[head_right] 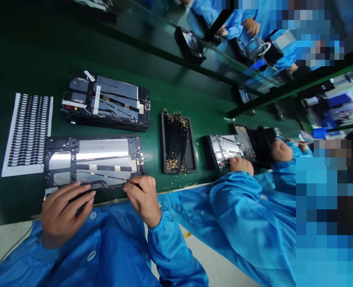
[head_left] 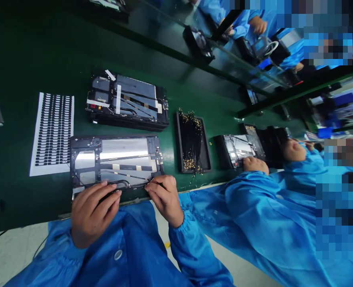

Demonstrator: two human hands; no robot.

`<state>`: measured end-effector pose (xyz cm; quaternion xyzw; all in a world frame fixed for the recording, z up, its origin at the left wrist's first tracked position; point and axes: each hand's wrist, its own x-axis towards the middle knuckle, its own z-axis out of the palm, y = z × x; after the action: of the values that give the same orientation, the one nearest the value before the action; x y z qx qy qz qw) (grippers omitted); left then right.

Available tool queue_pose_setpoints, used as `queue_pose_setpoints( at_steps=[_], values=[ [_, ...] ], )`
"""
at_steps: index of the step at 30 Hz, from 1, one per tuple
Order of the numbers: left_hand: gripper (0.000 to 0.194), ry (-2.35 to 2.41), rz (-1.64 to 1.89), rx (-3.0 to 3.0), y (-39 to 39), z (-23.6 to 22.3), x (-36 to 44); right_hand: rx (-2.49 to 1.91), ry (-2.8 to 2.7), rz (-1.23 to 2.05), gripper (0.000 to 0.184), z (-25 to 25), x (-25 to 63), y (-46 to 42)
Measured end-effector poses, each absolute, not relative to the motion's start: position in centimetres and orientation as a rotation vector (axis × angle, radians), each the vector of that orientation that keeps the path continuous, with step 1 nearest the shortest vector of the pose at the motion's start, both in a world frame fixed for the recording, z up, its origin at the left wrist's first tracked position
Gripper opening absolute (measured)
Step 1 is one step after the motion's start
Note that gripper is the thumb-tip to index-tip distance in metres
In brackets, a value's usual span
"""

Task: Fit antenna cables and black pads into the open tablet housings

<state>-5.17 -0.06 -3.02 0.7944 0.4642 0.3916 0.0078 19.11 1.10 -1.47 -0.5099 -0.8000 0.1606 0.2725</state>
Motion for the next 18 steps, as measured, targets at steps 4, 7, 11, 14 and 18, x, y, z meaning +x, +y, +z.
queue_pose_setpoints(
  at_steps=[4,7,11,14,18],
  values=[
    [0.032,1.415,1.208,2.512,-0.6,-2.6,-4.2,-1.32,-2.103,0.38,0.011,-2.4,19.4,0.8],
    [0.027,1.365,1.138,2.522,-1.3,-2.3,-2.4,-1.272,-1.972,0.224,0.016,-3.6,19.6,-0.5],
    [0.022,1.385,1.1,2.551,-1.4,-2.2,-0.3,-1.364,-1.888,0.061,0.034,-5.1,19.6,-2.4],
    [0.025,1.462,1.068,2.586,-0.8,-2.1,0.2,-1.377,-1.916,0.024,0.045,-5.7,19.4,-2.9],
    [0.031,1.513,1.017,2.636,0.0,-2.1,0.3,-1.372,-1.928,-0.039,0.053,-5.8,19.1,-2.4]
  ],
)
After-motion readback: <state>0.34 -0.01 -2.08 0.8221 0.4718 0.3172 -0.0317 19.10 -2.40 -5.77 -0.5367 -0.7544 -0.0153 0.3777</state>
